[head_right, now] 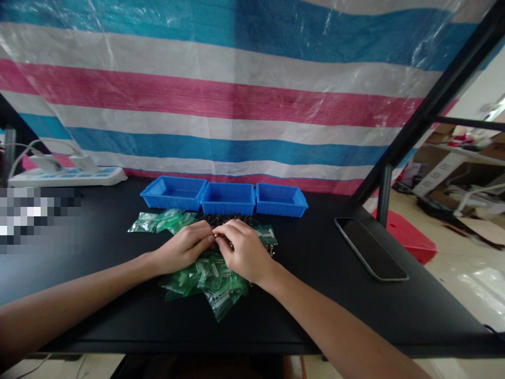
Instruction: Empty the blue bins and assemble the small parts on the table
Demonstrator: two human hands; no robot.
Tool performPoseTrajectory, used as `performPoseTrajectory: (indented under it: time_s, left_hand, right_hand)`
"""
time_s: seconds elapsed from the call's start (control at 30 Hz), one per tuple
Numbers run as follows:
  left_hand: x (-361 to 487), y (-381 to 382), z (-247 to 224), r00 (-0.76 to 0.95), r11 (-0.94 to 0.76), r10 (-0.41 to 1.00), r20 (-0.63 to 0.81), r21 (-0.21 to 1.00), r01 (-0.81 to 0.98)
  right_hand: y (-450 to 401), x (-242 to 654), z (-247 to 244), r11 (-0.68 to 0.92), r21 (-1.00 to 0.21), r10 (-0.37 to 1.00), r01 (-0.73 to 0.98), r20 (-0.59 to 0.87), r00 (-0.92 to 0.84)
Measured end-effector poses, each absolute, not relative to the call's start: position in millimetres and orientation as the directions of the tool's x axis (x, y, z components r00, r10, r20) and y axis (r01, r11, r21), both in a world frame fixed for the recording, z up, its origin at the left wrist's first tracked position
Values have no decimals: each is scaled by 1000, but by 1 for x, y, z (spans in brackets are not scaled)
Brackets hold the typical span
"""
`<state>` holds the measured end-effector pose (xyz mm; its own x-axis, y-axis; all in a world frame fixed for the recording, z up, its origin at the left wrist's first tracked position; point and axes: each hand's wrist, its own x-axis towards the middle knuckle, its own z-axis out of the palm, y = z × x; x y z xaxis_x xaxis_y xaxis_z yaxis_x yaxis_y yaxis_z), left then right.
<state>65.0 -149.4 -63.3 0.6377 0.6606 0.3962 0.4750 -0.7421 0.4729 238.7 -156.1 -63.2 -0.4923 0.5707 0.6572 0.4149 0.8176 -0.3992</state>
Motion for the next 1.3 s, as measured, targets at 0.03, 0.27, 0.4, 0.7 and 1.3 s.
performPoseTrajectory:
  time_s: [0.03,0.27,0.4,0.7,1.3]
  left_hand:
    - [65,-150,-63,647,-748,653,393,469,470]
    - [63,-148,-62,563,-675,728,391,554,487]
    - [63,-147,-65,486,-642,762,428,603,474]
    - [65,-149,-66,430,-637,768,475,635,436]
    - [64,-151,-67,429,-657,749,505,650,381]
  right_hand:
    - [-156,238,-64,819,-387,566,424,667,-484]
    - [-157,240,-61,831,-380,544,407,707,-451]
    - [-159,240,-59,823,-393,556,410,708,-436]
    - [-160,239,-63,836,-347,528,424,718,-453]
    - [-163,238,-62,827,-354,523,436,770,-366]
